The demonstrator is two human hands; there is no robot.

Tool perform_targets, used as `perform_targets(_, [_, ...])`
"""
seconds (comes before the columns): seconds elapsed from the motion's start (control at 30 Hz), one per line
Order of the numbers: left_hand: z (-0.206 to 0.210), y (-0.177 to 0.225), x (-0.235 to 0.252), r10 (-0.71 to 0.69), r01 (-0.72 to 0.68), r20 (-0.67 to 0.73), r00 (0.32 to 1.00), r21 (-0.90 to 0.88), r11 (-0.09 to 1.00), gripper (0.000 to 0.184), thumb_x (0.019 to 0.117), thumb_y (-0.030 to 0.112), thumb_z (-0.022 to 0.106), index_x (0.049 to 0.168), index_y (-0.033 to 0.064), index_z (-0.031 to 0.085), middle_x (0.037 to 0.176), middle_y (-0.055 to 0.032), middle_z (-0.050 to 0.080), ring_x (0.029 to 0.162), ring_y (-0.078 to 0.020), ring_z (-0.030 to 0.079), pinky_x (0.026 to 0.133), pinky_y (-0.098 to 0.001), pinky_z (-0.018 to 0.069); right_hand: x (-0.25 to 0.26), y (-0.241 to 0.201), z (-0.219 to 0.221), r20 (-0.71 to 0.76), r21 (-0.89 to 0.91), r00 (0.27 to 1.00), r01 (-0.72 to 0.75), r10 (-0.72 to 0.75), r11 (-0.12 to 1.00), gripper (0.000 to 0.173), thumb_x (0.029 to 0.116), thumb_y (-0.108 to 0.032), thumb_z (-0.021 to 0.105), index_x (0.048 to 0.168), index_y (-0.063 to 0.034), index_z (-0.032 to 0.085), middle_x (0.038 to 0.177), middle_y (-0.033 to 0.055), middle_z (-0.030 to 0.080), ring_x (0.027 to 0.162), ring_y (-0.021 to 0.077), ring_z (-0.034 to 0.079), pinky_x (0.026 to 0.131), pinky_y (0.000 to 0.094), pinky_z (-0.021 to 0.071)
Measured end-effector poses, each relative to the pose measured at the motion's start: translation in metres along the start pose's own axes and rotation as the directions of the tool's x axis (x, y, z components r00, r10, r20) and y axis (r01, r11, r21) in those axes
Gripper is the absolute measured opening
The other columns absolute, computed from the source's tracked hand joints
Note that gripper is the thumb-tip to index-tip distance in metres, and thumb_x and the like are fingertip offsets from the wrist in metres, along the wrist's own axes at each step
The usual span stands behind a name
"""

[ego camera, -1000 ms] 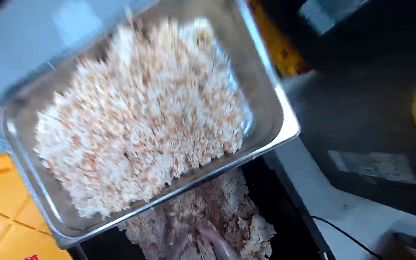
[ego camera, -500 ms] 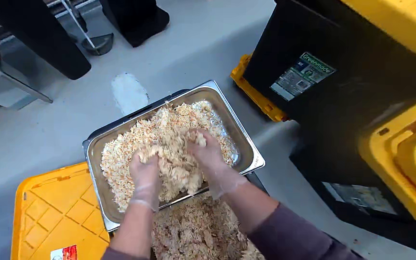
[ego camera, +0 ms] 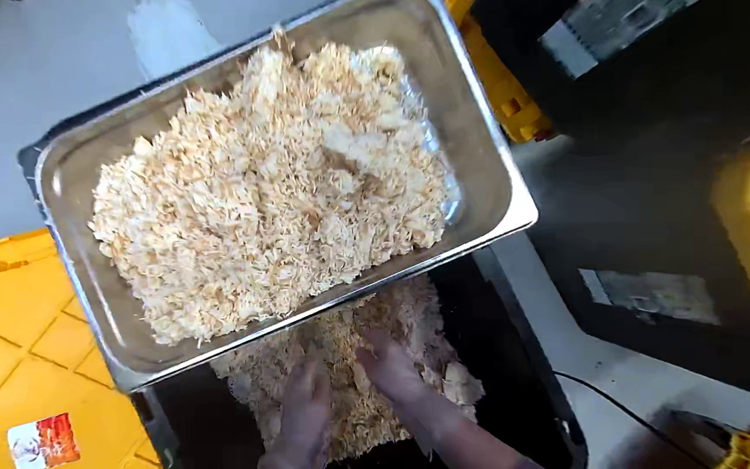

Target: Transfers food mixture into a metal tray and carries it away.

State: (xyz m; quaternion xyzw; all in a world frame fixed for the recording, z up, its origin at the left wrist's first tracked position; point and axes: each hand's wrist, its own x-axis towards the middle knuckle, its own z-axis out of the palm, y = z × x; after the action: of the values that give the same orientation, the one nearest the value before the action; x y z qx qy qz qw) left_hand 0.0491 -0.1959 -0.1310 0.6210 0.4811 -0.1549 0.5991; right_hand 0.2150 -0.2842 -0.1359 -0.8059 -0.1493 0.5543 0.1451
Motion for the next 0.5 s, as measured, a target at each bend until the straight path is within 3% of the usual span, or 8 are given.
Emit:
perform_targets(0.03, [0.004,-0.004,0.034,-0.079,0.079,0.039,0.996,-0.009,0.997,0.045,0.1073,0.016,0.046,0.149,-0.0014,0.047,0.156,-0.0238,0.042,0.145,-0.0323,0.041,0.12,-0.045,0.0355,0.039,0.006,0.015,0.047,-0.048,0.999,-0.01,0.012,0.999,0.051,0.1084,-0.031,0.049,0.15,-0.0026,0.049,0.152,0.0229,0.049,0.14,0.0354,0.049,0.117,0.0513,0.0386])
perform_targets(0.1, [0.011,-0.01,0.097,-0.125,0.125,-0.004,0.992,0.128,0.984,0.045,0.1101,0.021,0.042,0.15,0.0013,0.047,0.152,-0.0236,0.048,0.143,-0.0342,0.045,0.119,-0.0497,0.0357,0.095,0.005,0.037,0.072,-0.231,0.996,0.06,-0.044,0.971,0.043,0.1106,-0.03,0.044,0.139,-0.0004,0.059,0.137,0.0273,0.06,0.131,0.0429,0.056,0.11,0.0599,0.0429])
perform_targets(0.17, [0.027,-0.019,0.134,-0.143,0.142,-0.017,0.99,0.284,0.948,0.045,0.1115,0.028,0.04,0.149,0.0046,0.049,0.151,-0.021,0.05,0.142,-0.0367,0.046,0.117,-0.0565,0.0356,0.105,-0.02,0.03,0.272,-0.477,0.962,0.115,0.021,0.872,0.038,0.1101,-0.01,0.042,0.145,-0.0009,0.053,0.144,0.0284,0.055,0.134,0.0493,0.051,0.11,0.0667,0.0378])
perform_targets(0.2, [0.039,-0.028,0.141,-0.132,0.131,-0.021,0.991,0.354,0.926,0.046,0.1112,0.029,0.039,0.15,0.0056,0.049,0.154,-0.0193,0.047,0.143,-0.0369,0.044,0.117,-0.0578,0.0347,0.108,-0.021,0.03,0.295,-0.526,0.954,0.116,0.053,0.842,0.038,0.1085,-0.007,0.044,0.146,-0.0041,0.054,0.144,0.0255,0.055,0.135,0.0472,0.051,0.11,0.0653,0.0392])
perform_targets(0.27, [0.058,-0.044,0.141,-0.107,0.108,-0.027,0.994,0.444,0.89,0.046,0.1105,0.026,0.041,0.153,0.0087,0.047,0.161,-0.0169,0.038,0.147,-0.0372,0.04,0.117,-0.0577,0.0349,0.127,0.0,0.049,0.193,-0.429,0.976,-0.009,0.101,0.903,0.037,0.1084,-0.026,0.047,0.137,-0.0073,0.061,0.137,0.0229,0.061,0.13,0.0432,0.056,0.106,0.0639,0.0432])
perform_targets(0.33, [0.073,-0.06,0.129,-0.132,0.108,0.008,0.991,0.526,0.843,0.044,0.1072,0.025,0.047,0.148,0.0096,0.052,0.157,-0.0204,0.042,0.143,-0.0386,0.043,0.116,-0.0565,0.0377,0.131,0.04,0.074,0.057,-0.31,0.996,-0.047,0.067,0.95,0.038,0.1012,-0.04,0.059,0.127,-0.0129,0.068,0.123,0.0203,0.068,0.116,0.0411,0.064,0.095,0.0646,0.0504])
perform_targets(0.43, [0.079,-0.08,0.086,-0.313,0.208,0.129,0.941,0.508,0.836,0.048,0.1056,0.031,0.048,0.148,0.0097,0.052,0.148,-0.0199,0.053,0.138,-0.0352,0.05,0.116,-0.0528,0.0404,0.099,0.064,0.083,0.177,-0.292,0.959,-0.163,0.221,0.942,0.059,0.0963,-0.051,0.059,0.141,-0.0129,0.059,0.136,0.0189,0.062,0.126,0.0386,0.059,0.103,0.0632,0.0478])
perform_targets(0.5, [0.075,-0.097,0.044,-0.496,0.405,0.181,0.849,0.381,0.831,0.05,0.1083,0.043,0.044,0.142,0.0086,0.059,0.144,-0.0194,0.058,0.136,-0.0355,0.053,0.114,-0.0558,0.041,0.07,0.081,0.085,0.29,-0.205,0.892,-0.297,0.348,0.932,0.074,0.0962,-0.061,0.057,0.15,-0.0114,0.05,0.141,0.0202,0.059,0.131,0.0371,0.057,0.109,0.0613,0.0443])
